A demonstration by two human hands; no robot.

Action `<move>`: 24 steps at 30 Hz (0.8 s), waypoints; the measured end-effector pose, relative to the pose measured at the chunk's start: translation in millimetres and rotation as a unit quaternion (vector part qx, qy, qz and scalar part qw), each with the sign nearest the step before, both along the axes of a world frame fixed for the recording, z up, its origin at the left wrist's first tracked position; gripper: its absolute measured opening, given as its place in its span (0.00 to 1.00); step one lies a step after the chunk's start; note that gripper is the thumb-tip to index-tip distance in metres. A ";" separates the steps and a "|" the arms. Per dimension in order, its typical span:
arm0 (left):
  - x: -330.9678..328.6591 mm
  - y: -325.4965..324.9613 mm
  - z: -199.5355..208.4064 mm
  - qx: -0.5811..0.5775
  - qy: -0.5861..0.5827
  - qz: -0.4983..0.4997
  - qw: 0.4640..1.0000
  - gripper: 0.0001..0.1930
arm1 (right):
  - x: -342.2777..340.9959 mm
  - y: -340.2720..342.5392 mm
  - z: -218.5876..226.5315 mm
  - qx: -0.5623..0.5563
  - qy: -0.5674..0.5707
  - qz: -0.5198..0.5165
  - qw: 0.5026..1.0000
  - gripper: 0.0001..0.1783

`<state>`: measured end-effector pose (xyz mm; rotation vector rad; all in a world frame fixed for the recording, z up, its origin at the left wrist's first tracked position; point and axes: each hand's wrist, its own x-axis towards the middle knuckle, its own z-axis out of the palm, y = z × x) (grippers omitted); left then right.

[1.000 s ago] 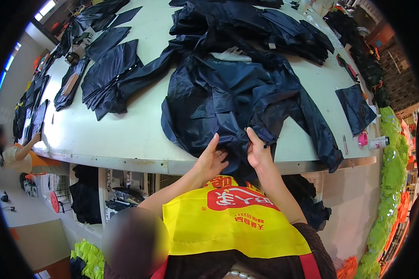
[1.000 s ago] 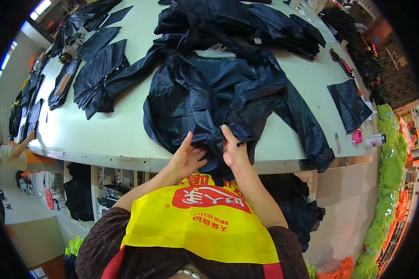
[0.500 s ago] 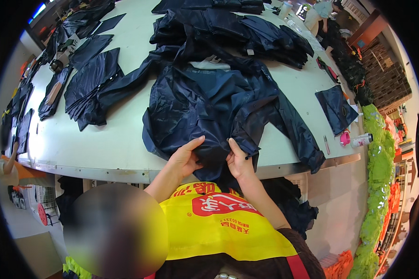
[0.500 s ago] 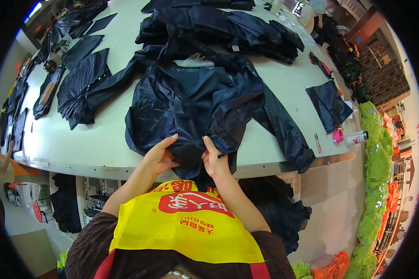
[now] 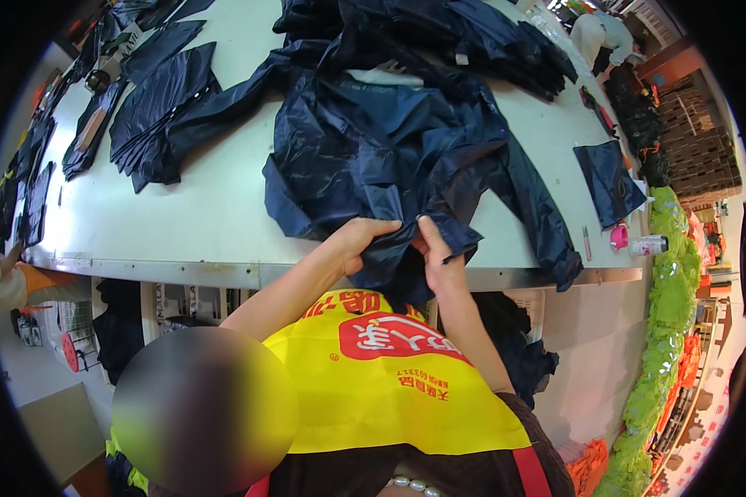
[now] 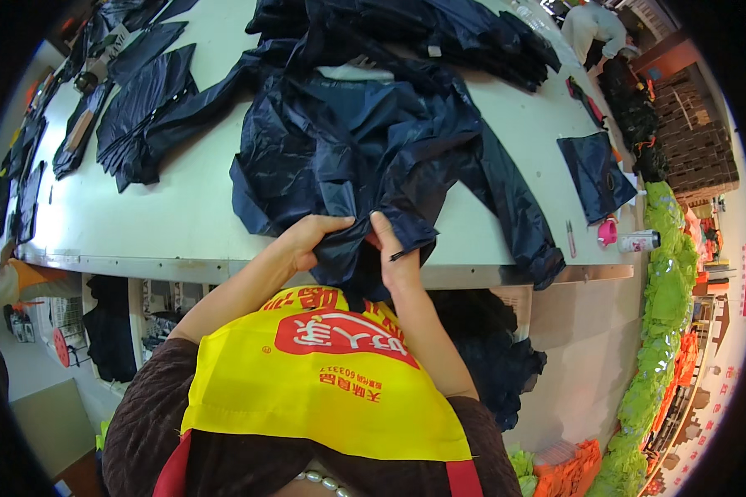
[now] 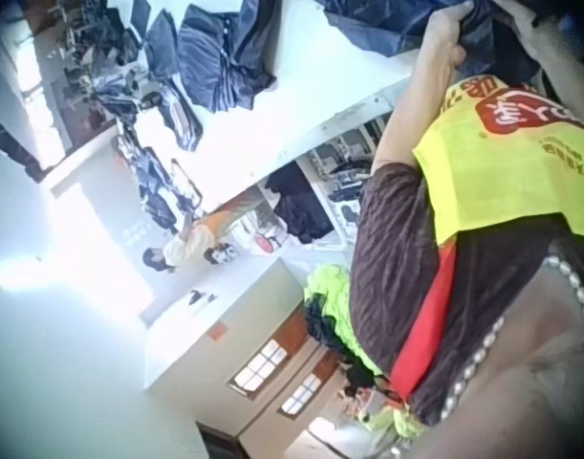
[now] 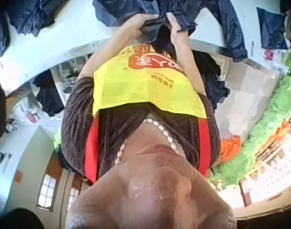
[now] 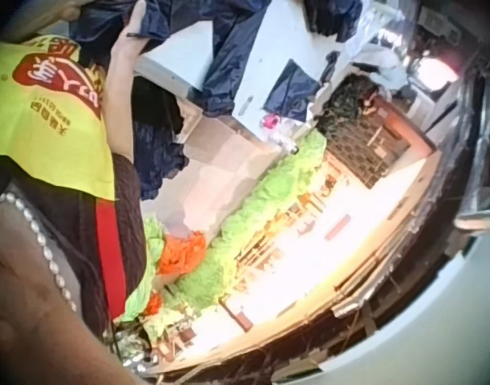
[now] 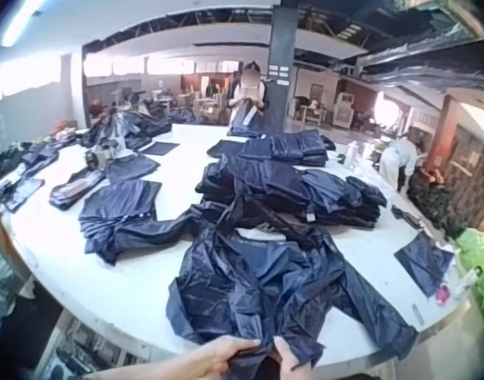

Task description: The person folds a dark jacket on a table, smooths it, and places it into a plastic bag. They then retrieve another jacket from a basket, unfold it, and fold it neatly before bagging it as well.

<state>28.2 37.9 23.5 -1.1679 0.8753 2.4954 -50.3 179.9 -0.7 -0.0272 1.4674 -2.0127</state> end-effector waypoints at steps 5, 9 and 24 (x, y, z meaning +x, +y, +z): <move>-4.9 7.3 -6.8 0.047 0.041 0.050 0.997 0.14 | -4.7 11.9 5.6 -0.072 -0.074 -0.027 0.994 0.06; -10.3 15.7 -2.8 0.079 0.055 0.043 0.994 0.13 | 3.5 17.1 9.9 -0.088 -0.099 -0.020 0.991 0.04; -15.6 40.6 -17.5 0.063 0.151 0.082 0.983 0.08 | 9.4 29.5 -7.2 -0.103 -0.099 -0.044 0.989 0.10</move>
